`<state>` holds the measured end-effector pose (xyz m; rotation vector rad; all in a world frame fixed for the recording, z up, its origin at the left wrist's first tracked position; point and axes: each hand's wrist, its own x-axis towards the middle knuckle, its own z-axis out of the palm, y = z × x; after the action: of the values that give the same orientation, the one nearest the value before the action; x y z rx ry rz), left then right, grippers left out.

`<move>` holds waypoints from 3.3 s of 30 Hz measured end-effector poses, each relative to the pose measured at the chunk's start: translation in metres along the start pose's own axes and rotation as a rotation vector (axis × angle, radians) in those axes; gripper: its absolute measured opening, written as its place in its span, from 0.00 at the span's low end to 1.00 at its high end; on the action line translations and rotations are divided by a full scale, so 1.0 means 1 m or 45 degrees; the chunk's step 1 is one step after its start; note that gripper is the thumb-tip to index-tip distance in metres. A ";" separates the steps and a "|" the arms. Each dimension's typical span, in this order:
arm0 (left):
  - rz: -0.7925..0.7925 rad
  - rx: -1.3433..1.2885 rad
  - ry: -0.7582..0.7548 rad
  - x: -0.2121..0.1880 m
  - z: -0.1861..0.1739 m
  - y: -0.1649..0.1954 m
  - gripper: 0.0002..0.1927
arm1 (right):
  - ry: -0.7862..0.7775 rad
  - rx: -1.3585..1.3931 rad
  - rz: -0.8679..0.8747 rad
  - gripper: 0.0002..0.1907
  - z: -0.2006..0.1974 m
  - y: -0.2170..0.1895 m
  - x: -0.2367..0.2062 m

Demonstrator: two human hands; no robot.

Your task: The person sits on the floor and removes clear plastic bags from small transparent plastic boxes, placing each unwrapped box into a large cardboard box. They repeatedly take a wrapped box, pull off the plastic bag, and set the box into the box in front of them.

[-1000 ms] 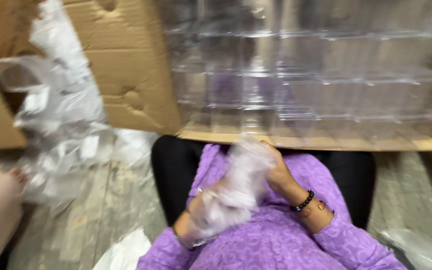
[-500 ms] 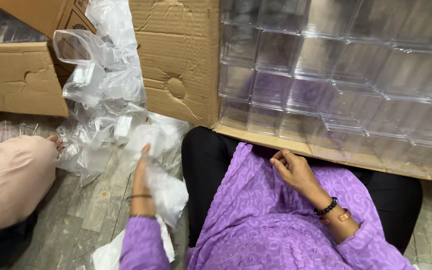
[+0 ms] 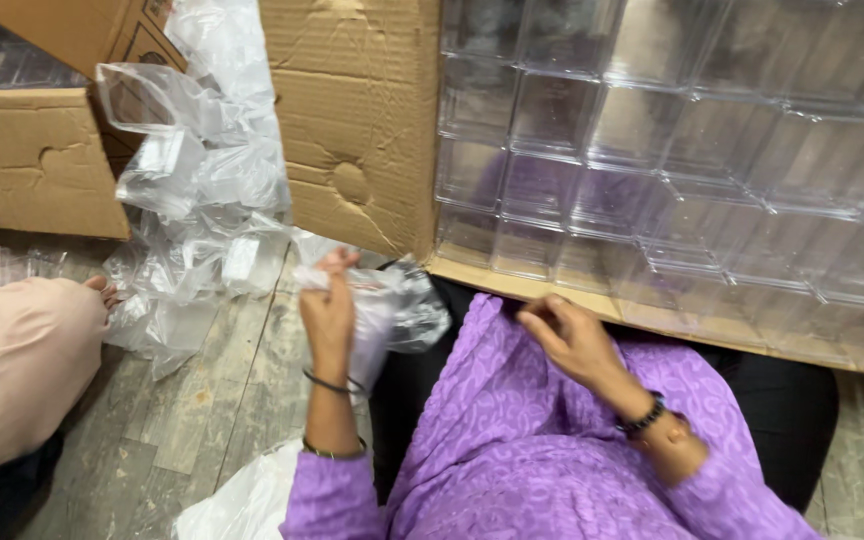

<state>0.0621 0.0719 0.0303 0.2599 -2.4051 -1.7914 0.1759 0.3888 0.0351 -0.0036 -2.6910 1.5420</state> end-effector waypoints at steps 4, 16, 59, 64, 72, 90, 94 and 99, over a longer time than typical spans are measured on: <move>0.289 -0.340 -0.273 -0.059 0.052 0.060 0.24 | -0.367 1.064 -0.003 0.29 0.017 -0.026 0.020; 0.094 -0.448 -0.664 -0.100 0.096 0.085 0.11 | 0.196 1.005 0.040 0.08 -0.022 -0.018 -0.015; -0.157 -1.044 -1.083 -0.041 0.336 0.010 0.19 | 0.851 1.161 0.202 0.04 -0.141 0.089 0.016; -0.315 -1.158 -1.018 -0.063 0.279 0.032 0.25 | 0.856 0.776 -0.030 0.05 -0.124 0.065 0.001; -0.622 -1.056 -1.570 -0.074 0.221 0.053 0.36 | 0.688 1.387 -0.078 0.04 -0.089 0.032 0.008; -1.090 -0.502 0.127 0.016 -0.107 -0.206 0.42 | 0.666 -0.653 -0.196 0.18 -0.067 0.031 -0.047; -1.198 -0.471 0.170 -0.017 -0.063 -0.254 0.46 | 0.591 -1.002 -0.222 0.46 -0.104 0.045 -0.036; -0.527 0.664 -0.183 0.032 -0.027 -0.224 0.48 | 0.197 -1.122 -0.166 0.50 -0.124 0.059 -0.008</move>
<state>0.0499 -0.0229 -0.1770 0.7514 -3.0706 -1.2943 0.1873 0.5254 0.0462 0.0232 -2.9052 0.2244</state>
